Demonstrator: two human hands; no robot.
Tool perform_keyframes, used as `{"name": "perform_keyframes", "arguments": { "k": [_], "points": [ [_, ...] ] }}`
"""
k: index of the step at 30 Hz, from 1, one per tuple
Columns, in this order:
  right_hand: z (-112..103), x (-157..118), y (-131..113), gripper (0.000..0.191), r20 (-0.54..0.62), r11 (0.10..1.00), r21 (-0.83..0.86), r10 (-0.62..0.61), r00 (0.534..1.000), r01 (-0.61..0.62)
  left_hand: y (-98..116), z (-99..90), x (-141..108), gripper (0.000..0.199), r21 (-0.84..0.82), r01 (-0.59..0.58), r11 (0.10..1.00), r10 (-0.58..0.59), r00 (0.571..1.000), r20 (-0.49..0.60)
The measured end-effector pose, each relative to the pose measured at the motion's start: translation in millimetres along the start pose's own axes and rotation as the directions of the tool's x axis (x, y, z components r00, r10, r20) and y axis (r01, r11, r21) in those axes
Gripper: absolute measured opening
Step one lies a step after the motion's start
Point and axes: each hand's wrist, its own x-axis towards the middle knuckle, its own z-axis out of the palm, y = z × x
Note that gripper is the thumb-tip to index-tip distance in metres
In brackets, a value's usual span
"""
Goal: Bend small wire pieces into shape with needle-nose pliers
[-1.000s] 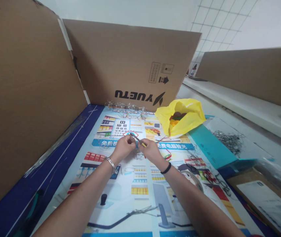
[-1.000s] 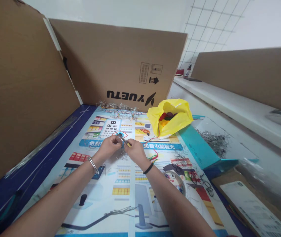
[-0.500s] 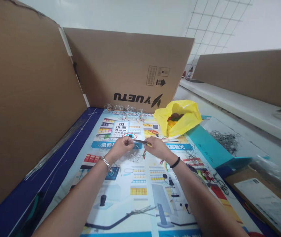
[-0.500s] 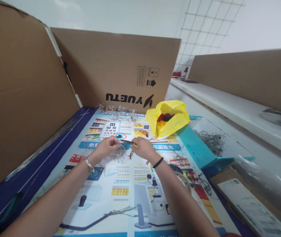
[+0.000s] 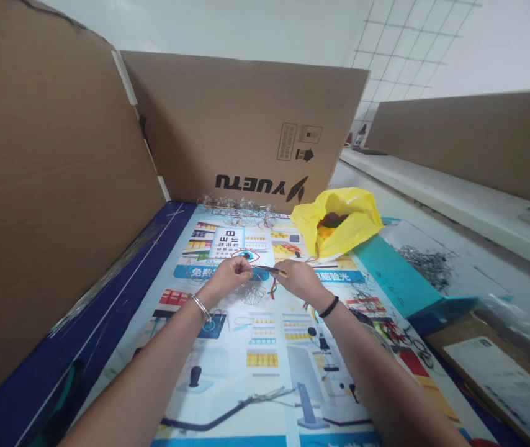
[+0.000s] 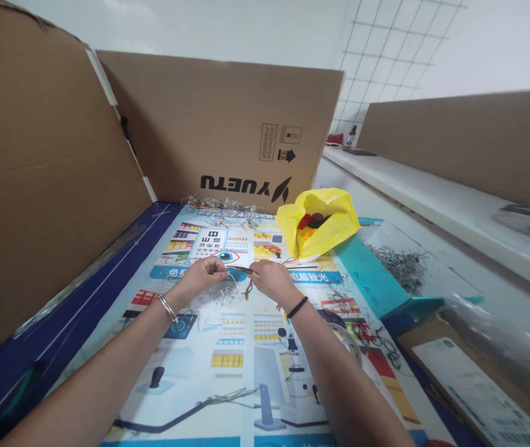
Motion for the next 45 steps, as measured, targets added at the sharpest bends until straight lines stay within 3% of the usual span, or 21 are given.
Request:
{"name": "perform_keyframes", "arguments": {
  "k": [9,16,25,33,45],
  "points": [
    [-2.2,0.3,8.4,0.024,-0.020,1.000,-0.003,-0.024,1.000,0.024,1.8,-2.0,-0.1,0.016,-0.011,0.010,1.000,-0.010,1.000,-0.010],
    [1.1,1.7,8.4,0.020,-0.049,0.987,0.087,-0.128,0.991,0.132,-2.5,-3.1,0.6,0.016,-0.054,0.000,0.999,0.001,1.000,0.012],
    [6.9,3.0,5.6,0.019,-0.024,0.987,0.103,-0.121,0.992,0.123,-5.1,-2.0,2.7,0.017,-0.052,0.019,0.998,-0.019,1.000,0.003],
    [5.7,0.5,2.5,0.023,-0.026,0.996,-0.005,-0.088,0.996,0.088,-1.0,-0.8,0.7,0.017,-0.055,0.020,0.998,-0.019,1.000,0.010],
    [4.3,-1.3,1.6,0.025,-0.093,0.976,-0.179,-0.144,0.985,0.125,2.9,-0.3,1.8,0.019,-0.085,0.067,0.994,-0.067,0.998,0.003]
  ]
}}
